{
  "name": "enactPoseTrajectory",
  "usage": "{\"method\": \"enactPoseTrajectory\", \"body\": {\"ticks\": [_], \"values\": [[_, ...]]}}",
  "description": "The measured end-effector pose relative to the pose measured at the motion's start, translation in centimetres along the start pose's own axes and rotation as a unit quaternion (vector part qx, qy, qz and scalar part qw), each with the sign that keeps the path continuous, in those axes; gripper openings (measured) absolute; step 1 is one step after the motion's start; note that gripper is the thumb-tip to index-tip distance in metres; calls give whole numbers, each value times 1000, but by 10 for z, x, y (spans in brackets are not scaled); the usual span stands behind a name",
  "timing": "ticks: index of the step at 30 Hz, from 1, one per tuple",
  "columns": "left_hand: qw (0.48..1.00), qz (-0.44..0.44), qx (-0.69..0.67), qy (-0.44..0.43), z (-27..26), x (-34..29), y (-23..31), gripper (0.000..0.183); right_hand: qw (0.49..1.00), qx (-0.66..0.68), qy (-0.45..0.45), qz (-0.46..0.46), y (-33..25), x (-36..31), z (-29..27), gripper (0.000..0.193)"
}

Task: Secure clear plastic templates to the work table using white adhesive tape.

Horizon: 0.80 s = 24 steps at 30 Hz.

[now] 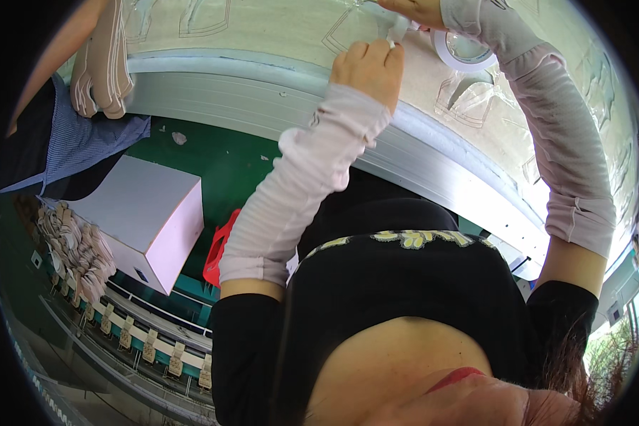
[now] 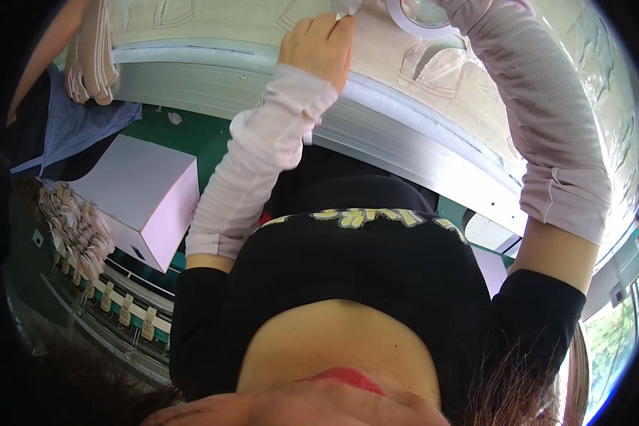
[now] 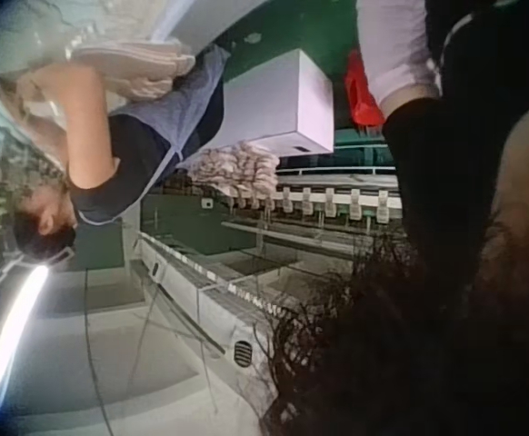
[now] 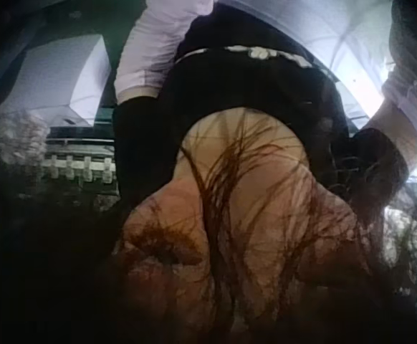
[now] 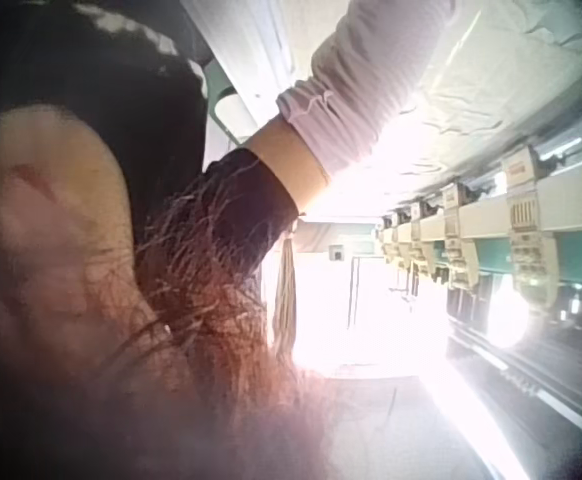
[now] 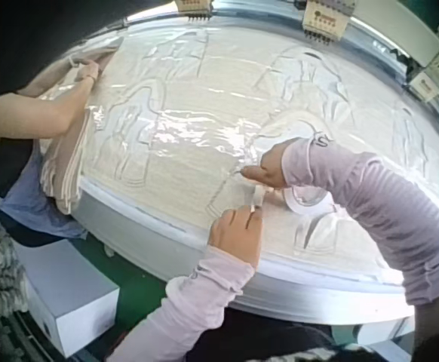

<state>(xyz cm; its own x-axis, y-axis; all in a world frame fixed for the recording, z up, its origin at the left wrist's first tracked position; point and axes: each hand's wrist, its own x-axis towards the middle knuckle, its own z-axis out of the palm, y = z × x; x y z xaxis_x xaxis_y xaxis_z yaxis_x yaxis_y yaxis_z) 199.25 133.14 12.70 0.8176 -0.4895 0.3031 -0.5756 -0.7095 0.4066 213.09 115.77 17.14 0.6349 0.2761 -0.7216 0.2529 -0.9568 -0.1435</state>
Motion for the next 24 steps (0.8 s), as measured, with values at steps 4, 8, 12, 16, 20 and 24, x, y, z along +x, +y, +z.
{"method": "enactPoseTrajectory", "body": {"ticks": [4,8,12,16,20,24], "values": [[1000,-18,23,-10,16,7,-4,26,987,158,-13,15,4,-16,-9,96],[999,-40,26,-20,21,8,-6,33,997,51,-57,-8,-5,-30,-13,98],[998,-29,45,-31,24,6,-9,36,995,-83,25,-51,-10,-19,-2,65],[996,-25,73,-36,22,4,-7,36,997,-42,70,-5,12,-10,5,46],[994,-18,96,-57,18,8,-5,35,996,-17,92,-14,23,-6,7,45],[990,-18,111,-90,20,13,-4,32,994,7,99,-36,17,-14,6,41]]}}
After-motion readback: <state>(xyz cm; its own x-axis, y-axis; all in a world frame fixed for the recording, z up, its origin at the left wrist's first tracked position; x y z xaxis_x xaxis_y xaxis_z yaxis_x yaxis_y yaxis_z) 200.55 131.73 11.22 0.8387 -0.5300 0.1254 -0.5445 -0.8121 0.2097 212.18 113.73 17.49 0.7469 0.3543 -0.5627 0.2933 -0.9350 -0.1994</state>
